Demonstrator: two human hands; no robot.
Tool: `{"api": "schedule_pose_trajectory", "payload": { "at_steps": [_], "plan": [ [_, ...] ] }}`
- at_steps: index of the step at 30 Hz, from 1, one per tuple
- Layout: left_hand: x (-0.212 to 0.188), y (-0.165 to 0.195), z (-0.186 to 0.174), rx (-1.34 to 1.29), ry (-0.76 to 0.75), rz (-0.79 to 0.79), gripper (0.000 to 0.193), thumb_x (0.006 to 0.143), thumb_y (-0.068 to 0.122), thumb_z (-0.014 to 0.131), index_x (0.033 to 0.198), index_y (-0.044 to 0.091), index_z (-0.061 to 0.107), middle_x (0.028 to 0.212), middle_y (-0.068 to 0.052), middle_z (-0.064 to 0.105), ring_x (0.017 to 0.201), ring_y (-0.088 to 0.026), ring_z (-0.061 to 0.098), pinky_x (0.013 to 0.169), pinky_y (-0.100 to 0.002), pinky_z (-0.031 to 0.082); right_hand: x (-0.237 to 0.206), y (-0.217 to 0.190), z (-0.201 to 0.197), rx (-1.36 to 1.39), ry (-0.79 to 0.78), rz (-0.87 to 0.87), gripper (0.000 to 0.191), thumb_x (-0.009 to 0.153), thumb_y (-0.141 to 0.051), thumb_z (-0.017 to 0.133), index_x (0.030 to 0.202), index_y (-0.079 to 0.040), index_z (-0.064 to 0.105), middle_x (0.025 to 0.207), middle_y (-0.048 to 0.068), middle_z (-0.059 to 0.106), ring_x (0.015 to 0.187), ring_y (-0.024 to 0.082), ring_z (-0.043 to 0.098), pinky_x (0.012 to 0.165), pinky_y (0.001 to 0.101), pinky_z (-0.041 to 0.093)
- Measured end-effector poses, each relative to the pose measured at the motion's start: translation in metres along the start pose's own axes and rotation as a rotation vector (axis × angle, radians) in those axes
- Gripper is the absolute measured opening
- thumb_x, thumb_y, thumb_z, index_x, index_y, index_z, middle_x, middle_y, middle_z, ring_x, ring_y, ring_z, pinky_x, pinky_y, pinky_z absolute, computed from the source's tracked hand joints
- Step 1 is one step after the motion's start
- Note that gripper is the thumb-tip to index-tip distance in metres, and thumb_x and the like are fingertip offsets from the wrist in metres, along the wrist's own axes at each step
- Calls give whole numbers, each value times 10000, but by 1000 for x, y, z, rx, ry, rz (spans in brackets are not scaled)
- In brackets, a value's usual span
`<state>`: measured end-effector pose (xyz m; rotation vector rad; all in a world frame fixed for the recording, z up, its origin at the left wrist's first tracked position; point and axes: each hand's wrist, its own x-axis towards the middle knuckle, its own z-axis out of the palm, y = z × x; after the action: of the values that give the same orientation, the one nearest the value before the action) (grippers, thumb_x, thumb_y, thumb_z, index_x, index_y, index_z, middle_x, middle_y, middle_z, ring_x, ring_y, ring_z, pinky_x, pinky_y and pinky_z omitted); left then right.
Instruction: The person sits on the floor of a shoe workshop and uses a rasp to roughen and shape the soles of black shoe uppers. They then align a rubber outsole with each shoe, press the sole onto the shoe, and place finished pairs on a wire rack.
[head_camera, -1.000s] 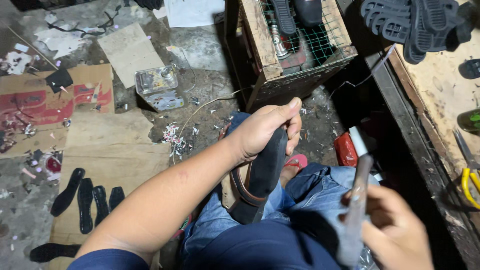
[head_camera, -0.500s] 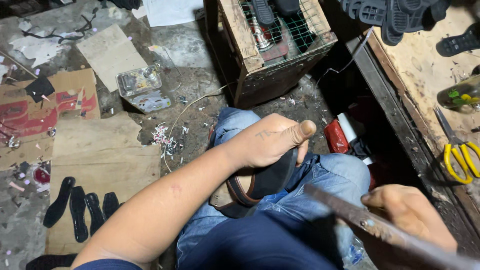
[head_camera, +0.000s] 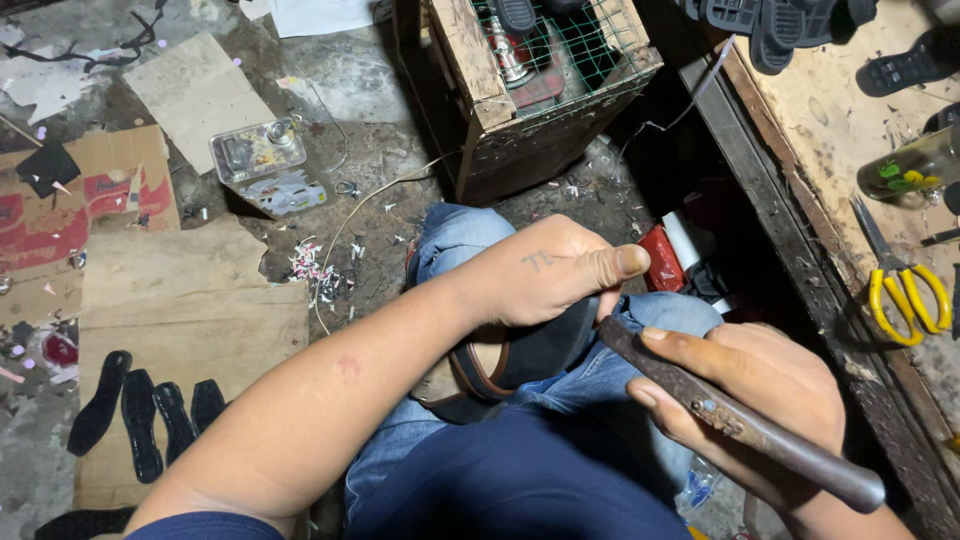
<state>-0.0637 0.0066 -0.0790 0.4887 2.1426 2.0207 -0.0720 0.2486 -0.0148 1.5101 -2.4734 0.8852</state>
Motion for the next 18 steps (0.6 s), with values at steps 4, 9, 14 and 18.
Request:
{"api": "schedule_pose_trajectory", "payload": {
  "at_steps": [4, 9, 14, 18],
  "plan": [
    [3, -4, 2, 0, 22, -24, 667, 1016, 582, 454, 718, 46, 718, 634, -20, 647, 638, -100, 578, 633, -293, 506, 9, 3, 5, -46, 19, -113, 358, 734, -214, 861, 1025, -58, 721, 636, 53, 568, 547, 215, 560, 527, 349, 422],
    [3, -10, 6, -98, 30, -17, 631, 1023, 539, 513, 714, 21, 699, 648, -9, 660, 643, -72, 576, 628, -280, 513, 11, 13, 11, -11, 27, -216, 381, 769, -210, 854, 1086, -48, 718, 625, 47, 569, 528, 195, 561, 502, 335, 418],
    [5, -12, 12, -147, 21, -46, 570, 1001, 494, 559, 714, 28, 717, 639, 12, 651, 633, -43, 575, 602, -272, 509, 10, 16, 14, -45, -28, -281, 409, 780, -191, 846, 1129, -22, 716, 603, 39, 554, 508, 198, 554, 492, 344, 422],
    [6, -12, 15, -134, 26, -48, 578, 1016, 480, 578, 672, 28, 684, 607, 8, 601, 617, -45, 518, 576, -280, 487, 11, 14, 14, -83, -54, -319, 437, 794, -196, 849, 1159, -9, 701, 599, 37, 547, 498, 203, 544, 488, 350, 420]
  ]
}}
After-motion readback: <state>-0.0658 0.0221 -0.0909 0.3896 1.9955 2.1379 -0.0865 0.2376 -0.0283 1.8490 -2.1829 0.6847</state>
